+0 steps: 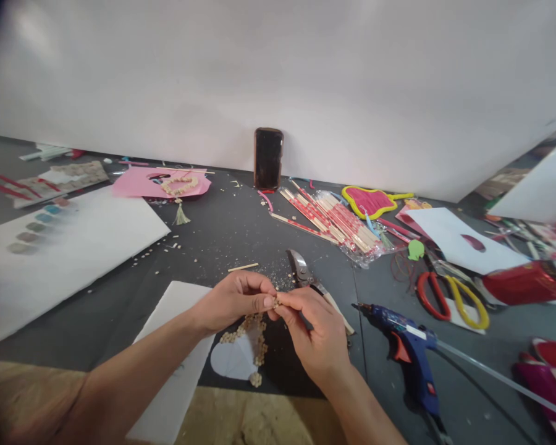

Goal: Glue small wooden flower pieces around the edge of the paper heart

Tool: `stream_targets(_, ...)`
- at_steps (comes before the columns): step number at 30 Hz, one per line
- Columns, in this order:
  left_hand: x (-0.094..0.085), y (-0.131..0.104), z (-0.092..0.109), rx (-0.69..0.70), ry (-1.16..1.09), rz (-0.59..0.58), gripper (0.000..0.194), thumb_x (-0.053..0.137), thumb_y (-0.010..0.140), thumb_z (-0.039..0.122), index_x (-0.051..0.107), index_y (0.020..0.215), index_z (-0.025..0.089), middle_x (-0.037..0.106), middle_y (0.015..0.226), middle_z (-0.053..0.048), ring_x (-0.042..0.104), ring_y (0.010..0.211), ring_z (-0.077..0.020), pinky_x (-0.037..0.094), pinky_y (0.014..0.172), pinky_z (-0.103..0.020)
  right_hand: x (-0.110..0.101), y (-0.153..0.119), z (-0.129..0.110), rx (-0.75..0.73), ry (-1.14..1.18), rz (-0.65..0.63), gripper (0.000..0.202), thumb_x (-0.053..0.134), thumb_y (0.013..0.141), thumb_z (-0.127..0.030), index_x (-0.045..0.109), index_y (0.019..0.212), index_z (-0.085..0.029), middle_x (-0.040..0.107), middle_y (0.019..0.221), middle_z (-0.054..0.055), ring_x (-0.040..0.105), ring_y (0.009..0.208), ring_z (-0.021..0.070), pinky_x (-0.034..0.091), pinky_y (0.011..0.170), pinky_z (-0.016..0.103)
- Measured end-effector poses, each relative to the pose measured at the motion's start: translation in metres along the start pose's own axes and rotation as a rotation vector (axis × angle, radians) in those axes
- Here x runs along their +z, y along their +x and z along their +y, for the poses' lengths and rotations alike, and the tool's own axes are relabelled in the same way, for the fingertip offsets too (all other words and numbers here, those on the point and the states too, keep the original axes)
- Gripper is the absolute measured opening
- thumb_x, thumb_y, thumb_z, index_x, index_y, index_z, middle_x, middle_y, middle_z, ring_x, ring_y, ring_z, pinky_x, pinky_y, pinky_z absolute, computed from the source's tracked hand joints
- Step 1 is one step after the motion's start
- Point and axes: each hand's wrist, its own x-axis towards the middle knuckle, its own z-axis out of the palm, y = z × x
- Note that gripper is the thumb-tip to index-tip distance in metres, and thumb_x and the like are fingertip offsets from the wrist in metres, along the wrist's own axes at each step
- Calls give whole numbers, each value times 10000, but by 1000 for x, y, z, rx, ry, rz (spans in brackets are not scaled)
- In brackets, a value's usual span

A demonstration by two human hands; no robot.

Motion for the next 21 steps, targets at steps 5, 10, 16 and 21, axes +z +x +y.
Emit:
stream_targets(5, -1, 0, -2, -3, 5, 17, 221, 739, 721, 322, 667, 734, 113, 695, 668, -28, 613, 638, -95, 439, 633, -194, 2, -1, 1, -18, 11, 6, 162, 578, 842, -117, 644, 938, -230, 695, 806, 7, 656, 745, 121, 527, 666, 215)
stream_targets(10, -1, 0, -2, 4, 26, 28, 229, 741, 718, 330, 666, 737, 114, 693, 665, -29, 610, 641, -100, 430, 630, -200, 3, 0, 1, -36, 34, 20, 178, 561, 843, -104, 645, 935, -231, 692, 780, 8, 658, 743, 129, 535, 675, 230)
stream_targets(16, -2, 1, -5, 35, -18, 16, 214, 728, 737, 326, 669, 739, 120, 692, 688, -24, 588, 652, -89, 411, 647, -200, 2, -2, -1, 72, 24, 6, 178, 583, 850, -182, 661, 997, -243, 707, 847, 26, 666, 712, 134, 538, 614, 223)
stream_targets(21, -1, 2, -5, 49, -9, 40, 216, 734, 728, 331, 672, 720, 124, 680, 672, -8, 543, 611, -71, 383, 615, -192, 2, -2, -4, 198, 93, 1, 184, 615, 835, -236, 645, 1017, -248, 692, 824, 9, 652, 649, 118, 515, 546, 202)
